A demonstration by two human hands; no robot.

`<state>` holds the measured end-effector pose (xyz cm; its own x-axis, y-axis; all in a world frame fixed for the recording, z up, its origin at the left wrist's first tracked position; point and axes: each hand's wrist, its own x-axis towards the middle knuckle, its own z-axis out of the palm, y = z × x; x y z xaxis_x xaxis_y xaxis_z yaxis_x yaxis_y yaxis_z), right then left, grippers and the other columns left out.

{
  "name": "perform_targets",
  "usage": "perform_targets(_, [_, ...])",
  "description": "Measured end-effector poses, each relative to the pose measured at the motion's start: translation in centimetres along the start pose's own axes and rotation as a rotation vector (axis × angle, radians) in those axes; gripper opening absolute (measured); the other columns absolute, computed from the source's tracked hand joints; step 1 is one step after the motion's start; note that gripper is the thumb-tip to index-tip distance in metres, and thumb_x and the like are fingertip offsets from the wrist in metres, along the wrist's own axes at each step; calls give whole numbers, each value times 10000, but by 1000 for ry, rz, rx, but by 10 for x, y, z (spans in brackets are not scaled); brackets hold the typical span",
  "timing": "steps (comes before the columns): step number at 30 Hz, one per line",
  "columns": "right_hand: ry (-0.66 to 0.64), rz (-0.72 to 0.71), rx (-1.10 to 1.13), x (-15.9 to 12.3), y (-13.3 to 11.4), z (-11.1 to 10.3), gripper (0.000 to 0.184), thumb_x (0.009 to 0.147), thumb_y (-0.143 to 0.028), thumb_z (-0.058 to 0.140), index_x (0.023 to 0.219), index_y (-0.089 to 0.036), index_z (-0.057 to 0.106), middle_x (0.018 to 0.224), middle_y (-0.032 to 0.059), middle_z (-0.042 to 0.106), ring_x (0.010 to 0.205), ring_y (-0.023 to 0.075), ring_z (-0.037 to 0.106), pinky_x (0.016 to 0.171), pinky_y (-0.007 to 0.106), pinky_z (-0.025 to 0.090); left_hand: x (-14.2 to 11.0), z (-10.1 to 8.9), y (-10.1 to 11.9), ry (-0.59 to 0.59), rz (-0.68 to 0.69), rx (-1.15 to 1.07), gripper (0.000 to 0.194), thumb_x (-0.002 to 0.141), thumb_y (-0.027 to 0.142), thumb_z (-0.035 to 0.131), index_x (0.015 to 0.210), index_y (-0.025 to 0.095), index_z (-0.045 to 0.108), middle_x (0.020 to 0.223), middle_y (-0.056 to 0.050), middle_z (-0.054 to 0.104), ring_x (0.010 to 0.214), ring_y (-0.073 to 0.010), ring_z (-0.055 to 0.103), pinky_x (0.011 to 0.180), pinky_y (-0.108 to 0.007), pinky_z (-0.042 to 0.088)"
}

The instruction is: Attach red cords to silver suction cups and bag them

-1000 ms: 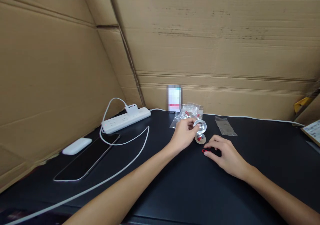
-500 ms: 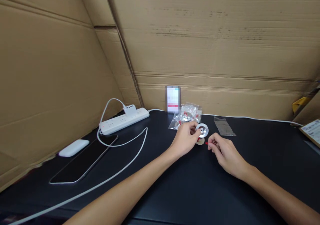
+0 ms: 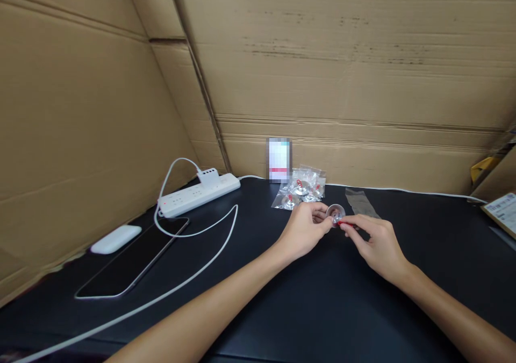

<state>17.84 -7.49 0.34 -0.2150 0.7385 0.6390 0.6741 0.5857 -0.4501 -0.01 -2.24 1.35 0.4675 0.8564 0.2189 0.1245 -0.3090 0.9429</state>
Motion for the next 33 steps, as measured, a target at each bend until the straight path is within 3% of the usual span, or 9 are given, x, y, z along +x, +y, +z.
perform_targets(11, [-46, -48, -180, 0, 10, 2, 125, 969, -178, 459, 931, -190, 577, 858, 57, 624, 769, 188, 601, 711, 312, 470, -6, 11, -2, -54, -43, -80, 142, 788, 228, 624, 883, 130, 663, 750, -34, 654, 619, -123, 594, 513, -221, 496])
perform_targets(22, [-43, -117, -294, -3, 11, 3, 130, 968, -138, 430, 910, -173, 541, 847, 72, 610, 770, 198, 585, 706, 328, 472, -7, 17, 4, -62, -97, -283, 104, 793, 155, 598, 859, 94, 651, 711, -46, 638, 623, -145, 624, 589, -285, 540])
perform_targets(28, [-38, -209, -280, -1, 3, 0, 150, 957, -103, 446, 889, -162, 567, 780, 67, 594, 713, 191, 552, 666, 327, 457, -8, 14, 7, -56, -221, -470, 47, 771, 112, 640, 806, 82, 636, 637, -42, 638, 574, -125, 620, 603, -260, 522])
perform_targets(33, [5, -219, -135, 0, -2, -3, 132, 934, -82, 495, 919, -159, 602, 782, 63, 604, 729, 190, 547, 686, 339, 461, -8, 13, 9, -53, -250, -558, 65, 723, 111, 686, 760, 89, 637, 654, -40, 635, 599, -126, 611, 615, -262, 515])
